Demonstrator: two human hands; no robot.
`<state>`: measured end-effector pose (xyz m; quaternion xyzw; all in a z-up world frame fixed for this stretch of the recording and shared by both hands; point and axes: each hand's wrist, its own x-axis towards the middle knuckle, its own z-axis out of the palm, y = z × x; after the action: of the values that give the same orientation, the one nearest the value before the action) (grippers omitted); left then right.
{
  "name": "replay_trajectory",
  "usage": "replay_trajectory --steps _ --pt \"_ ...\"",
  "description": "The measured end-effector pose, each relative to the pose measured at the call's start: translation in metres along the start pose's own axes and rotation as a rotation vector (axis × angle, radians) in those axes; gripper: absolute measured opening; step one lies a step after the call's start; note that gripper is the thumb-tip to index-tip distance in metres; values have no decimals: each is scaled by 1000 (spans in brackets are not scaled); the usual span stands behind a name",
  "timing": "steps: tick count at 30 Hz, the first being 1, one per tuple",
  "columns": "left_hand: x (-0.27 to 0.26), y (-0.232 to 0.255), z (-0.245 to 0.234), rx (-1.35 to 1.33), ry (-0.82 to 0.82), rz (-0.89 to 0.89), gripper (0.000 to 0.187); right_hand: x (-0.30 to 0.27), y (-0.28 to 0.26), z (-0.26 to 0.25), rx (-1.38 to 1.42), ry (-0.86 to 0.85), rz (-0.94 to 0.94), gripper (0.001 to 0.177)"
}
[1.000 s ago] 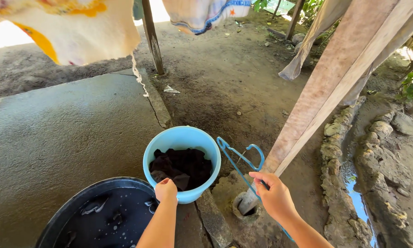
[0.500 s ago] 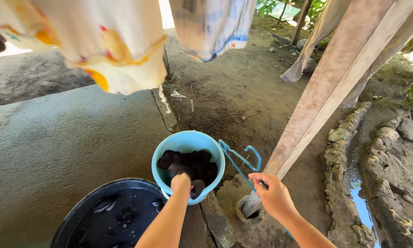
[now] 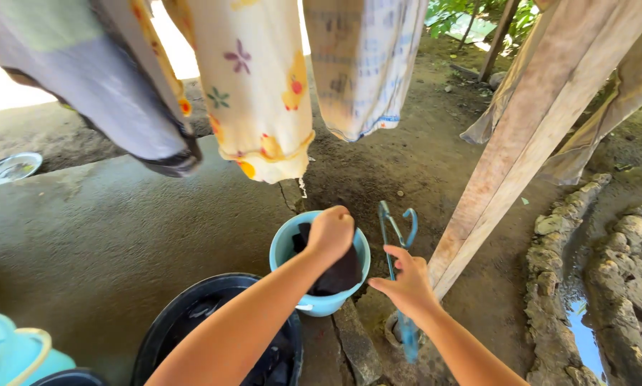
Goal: Hanging a pair of pants on a line and then washing other clothes in buckets.
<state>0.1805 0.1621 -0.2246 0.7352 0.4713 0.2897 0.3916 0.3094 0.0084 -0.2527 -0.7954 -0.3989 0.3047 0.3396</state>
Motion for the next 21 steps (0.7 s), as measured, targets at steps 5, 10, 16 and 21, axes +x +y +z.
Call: replay_trajectory --steps 5,10,16,21 --pt "-28 17 -10 -2 95 273 21 6 -24 28 -40 3 -206 104" --pt "-54 68 -50 -88 60 310 19 4 -63 35 190 -287 33 49" --pt "-76 64 -87 -199 -100 356 25 32 -36 47 70 -96 -25 35" --pt "-52 -18 -88 -14 75 115 50 38 -57 14 960 -69 301 25"
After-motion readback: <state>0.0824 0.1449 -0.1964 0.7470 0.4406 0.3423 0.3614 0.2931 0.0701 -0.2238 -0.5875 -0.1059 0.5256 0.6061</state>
